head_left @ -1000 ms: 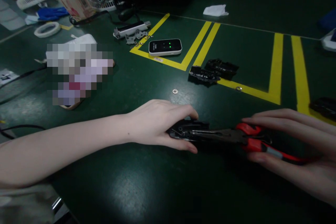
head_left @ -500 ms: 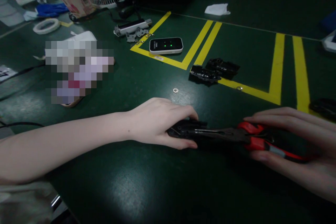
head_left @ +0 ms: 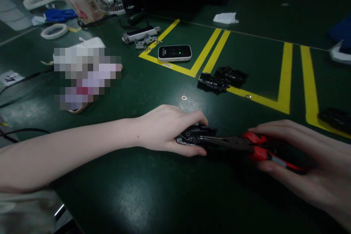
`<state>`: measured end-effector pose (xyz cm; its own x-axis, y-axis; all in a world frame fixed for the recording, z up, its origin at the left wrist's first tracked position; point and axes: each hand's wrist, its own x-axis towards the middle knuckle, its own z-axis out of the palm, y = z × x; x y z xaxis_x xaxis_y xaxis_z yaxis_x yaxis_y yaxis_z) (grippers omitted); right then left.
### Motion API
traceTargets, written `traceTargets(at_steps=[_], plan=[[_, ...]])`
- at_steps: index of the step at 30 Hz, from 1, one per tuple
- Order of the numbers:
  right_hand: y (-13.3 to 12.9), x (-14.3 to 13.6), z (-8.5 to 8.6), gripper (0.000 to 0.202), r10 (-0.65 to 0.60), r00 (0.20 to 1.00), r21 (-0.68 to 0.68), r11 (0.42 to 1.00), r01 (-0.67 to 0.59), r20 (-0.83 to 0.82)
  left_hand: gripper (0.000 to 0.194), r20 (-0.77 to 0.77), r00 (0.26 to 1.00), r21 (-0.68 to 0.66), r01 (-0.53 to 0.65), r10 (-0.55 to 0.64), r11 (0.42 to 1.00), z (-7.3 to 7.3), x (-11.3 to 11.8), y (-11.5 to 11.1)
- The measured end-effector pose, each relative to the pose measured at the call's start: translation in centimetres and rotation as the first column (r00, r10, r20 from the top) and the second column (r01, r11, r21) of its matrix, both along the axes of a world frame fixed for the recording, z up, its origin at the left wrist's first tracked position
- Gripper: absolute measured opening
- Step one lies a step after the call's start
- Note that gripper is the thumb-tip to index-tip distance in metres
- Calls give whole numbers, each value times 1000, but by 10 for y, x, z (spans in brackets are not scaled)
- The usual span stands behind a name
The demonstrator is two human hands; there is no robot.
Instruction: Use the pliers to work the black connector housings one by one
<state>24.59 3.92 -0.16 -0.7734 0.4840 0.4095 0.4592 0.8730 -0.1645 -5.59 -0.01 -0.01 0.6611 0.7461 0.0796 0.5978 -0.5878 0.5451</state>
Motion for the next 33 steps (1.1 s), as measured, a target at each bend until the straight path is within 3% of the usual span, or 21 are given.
traceTargets(at_steps=[13, 33], plan=[[-1, -3, 0, 34, -97, 990, -56, 994, 92, -99, 45, 42, 999, -76, -15, 18, 997, 1, -2, 0], [1, 0, -3, 38, -44, 994, -49, 998, 39, -100, 45, 14, 1000, -39, -3, 3, 999, 1, -2, 0]])
